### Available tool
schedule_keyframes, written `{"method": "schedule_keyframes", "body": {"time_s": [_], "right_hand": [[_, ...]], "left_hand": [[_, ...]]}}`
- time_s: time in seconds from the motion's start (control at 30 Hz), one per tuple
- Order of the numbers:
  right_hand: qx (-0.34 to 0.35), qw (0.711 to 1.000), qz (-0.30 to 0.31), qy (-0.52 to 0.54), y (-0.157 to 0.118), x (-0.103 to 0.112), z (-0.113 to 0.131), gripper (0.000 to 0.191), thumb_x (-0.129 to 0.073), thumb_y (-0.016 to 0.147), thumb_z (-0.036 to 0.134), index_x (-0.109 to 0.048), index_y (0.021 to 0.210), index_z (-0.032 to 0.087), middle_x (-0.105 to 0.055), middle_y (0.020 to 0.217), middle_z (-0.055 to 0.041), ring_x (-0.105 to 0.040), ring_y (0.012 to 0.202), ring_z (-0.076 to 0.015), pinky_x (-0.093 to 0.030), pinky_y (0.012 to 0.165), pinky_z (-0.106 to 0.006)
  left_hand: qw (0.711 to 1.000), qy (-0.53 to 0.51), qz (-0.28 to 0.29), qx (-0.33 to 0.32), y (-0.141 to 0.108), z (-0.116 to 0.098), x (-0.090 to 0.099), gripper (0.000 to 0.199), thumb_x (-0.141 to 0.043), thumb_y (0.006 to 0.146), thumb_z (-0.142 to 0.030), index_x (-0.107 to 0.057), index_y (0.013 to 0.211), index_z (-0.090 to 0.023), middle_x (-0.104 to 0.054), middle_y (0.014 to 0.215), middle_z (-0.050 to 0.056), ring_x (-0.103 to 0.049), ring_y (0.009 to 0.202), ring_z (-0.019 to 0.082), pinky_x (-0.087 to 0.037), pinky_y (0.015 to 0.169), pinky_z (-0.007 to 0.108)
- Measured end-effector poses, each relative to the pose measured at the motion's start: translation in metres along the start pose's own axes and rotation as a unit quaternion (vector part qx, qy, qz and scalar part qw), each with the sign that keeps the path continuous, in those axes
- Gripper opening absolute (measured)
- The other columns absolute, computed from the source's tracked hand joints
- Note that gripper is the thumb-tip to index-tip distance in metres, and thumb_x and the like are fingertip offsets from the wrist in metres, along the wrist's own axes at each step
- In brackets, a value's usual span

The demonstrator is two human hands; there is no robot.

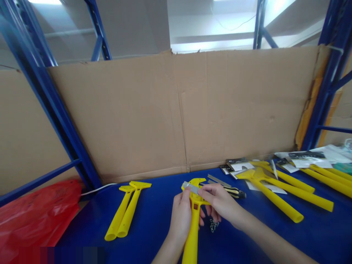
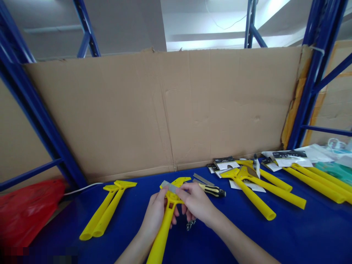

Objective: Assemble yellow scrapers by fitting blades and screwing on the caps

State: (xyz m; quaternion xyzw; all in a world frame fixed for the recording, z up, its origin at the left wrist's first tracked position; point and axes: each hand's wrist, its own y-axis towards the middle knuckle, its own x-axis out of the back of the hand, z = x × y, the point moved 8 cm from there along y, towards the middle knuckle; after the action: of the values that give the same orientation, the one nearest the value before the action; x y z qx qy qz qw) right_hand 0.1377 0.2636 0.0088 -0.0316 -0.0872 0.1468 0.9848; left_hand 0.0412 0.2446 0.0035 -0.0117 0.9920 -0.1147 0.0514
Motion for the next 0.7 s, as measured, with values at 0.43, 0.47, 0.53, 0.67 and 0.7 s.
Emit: {"method": "schedule_keyframes", "body": {"time_s": [0.43, 0.47, 0.53, 0.67, 0.7], "right_hand": [[-0.03, 0.969, -0.056, 0.241, -0.009, 0.002, -0.001, 0.02, -0.055, 0.078, 0.037, -0.054, 0.071, 0.018, -0.055, 0.046, 0.0036, -0.045, 0.032, -0.0065, -0.031, 0.031, -0.016], [-0.033, 0.967, -0.064, 0.243, -0.009, 0.002, -0.003, 0.019, -0.055, 0.077, 0.035, -0.054, 0.07, 0.018, -0.055, 0.047, 0.0034, -0.046, 0.034, -0.0068, -0.033, 0.032, -0.017], [-0.036, 0.966, -0.089, 0.24, -0.01, 0.004, -0.005, 0.018, -0.056, 0.077, 0.034, -0.056, 0.07, 0.017, -0.055, 0.048, 0.0033, -0.048, 0.037, -0.0074, -0.038, 0.036, -0.017], [-0.029, 0.966, -0.119, 0.229, -0.01, 0.009, -0.008, 0.019, -0.059, 0.075, 0.035, -0.062, 0.077, 0.017, -0.06, 0.056, 0.0009, -0.055, 0.049, -0.0116, -0.045, 0.043, -0.022], [-0.028, 0.966, -0.121, 0.228, -0.01, 0.01, -0.008, 0.019, -0.06, 0.074, 0.034, -0.063, 0.078, 0.016, -0.06, 0.058, 0.0004, -0.056, 0.051, -0.0123, -0.045, 0.045, -0.022]], "left_hand": [[0.984, -0.153, -0.037, -0.088, 0.002, -0.01, 0.013, 0.027, -0.064, 0.071, -0.034, -0.058, 0.084, -0.012, -0.066, 0.069, 0.006, -0.061, 0.058, 0.016, -0.046, 0.052, 0.024], [0.983, -0.16, -0.034, -0.081, 0.002, -0.01, 0.012, 0.026, -0.063, 0.071, -0.033, -0.058, 0.084, -0.011, -0.066, 0.068, 0.007, -0.061, 0.057, 0.016, -0.046, 0.052, 0.025], [0.983, -0.167, -0.026, -0.071, 0.003, -0.008, 0.009, 0.025, -0.062, 0.072, -0.031, -0.058, 0.084, -0.01, -0.067, 0.067, 0.008, -0.062, 0.055, 0.017, -0.046, 0.052, 0.025], [0.985, -0.166, -0.018, -0.05, 0.005, -0.004, 0.005, 0.024, -0.06, 0.074, -0.029, -0.06, 0.087, -0.008, -0.068, 0.067, 0.01, -0.062, 0.054, 0.017, -0.048, 0.052, 0.026], [0.986, -0.159, -0.012, -0.045, 0.006, -0.004, 0.004, 0.024, -0.059, 0.074, -0.028, -0.06, 0.087, -0.008, -0.068, 0.068, 0.01, -0.063, 0.055, 0.017, -0.049, 0.052, 0.026]]}}
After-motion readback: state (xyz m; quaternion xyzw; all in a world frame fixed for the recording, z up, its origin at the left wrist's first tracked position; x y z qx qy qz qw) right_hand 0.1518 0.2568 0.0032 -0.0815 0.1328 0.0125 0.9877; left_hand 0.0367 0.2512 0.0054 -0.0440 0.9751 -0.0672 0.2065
